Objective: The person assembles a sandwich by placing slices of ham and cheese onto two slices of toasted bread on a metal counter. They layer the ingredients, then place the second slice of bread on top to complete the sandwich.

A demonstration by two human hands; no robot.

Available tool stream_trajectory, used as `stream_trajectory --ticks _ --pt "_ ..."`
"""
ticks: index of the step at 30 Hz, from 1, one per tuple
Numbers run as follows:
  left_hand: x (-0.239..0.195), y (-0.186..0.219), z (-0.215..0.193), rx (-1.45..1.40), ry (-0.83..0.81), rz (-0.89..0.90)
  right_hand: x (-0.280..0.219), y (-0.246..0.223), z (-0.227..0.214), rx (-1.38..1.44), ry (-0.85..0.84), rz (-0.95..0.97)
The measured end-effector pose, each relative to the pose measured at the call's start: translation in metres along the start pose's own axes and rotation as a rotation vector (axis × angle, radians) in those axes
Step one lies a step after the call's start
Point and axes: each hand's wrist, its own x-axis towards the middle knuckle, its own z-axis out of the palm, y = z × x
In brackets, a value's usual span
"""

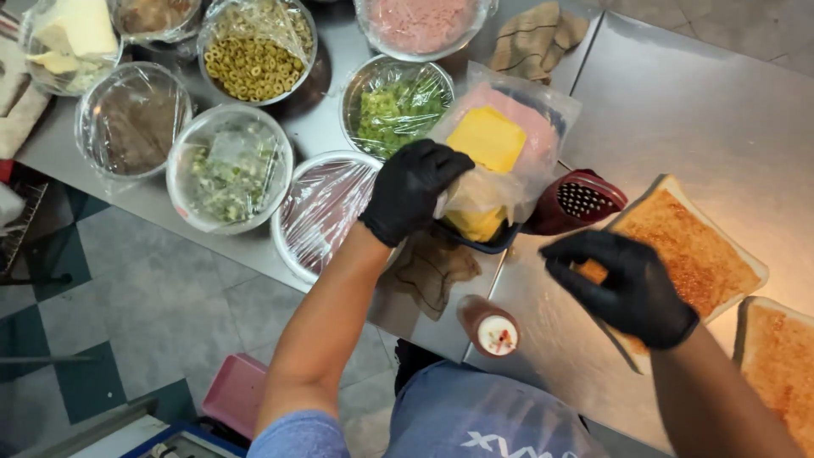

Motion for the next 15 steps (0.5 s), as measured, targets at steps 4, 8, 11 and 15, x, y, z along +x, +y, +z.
stream_trajectory --ticks 4,8,11,15 --pt "-0.002 -0.008 -0.047 -0.061 0.085 0.021 0.052 -0.019 -0.008 -0.063 0.018 -0.17" --pt "-0.054 -0.005 -0.108 0.056 -0.007 -0.001 0.07 -0.018 -0.001 -0.106 0.028 -0.238" --pt "-0.119 -0.005 -0.127 0.136 -0.098 -0.102 0.08 0.009 0.004 -0.297 0.015 -0.266" --pt "-0.206 0.004 -0.129 0.29 -0.258 -0.299 0.095 0.051 0.002 -0.53 -0.096 -0.146"
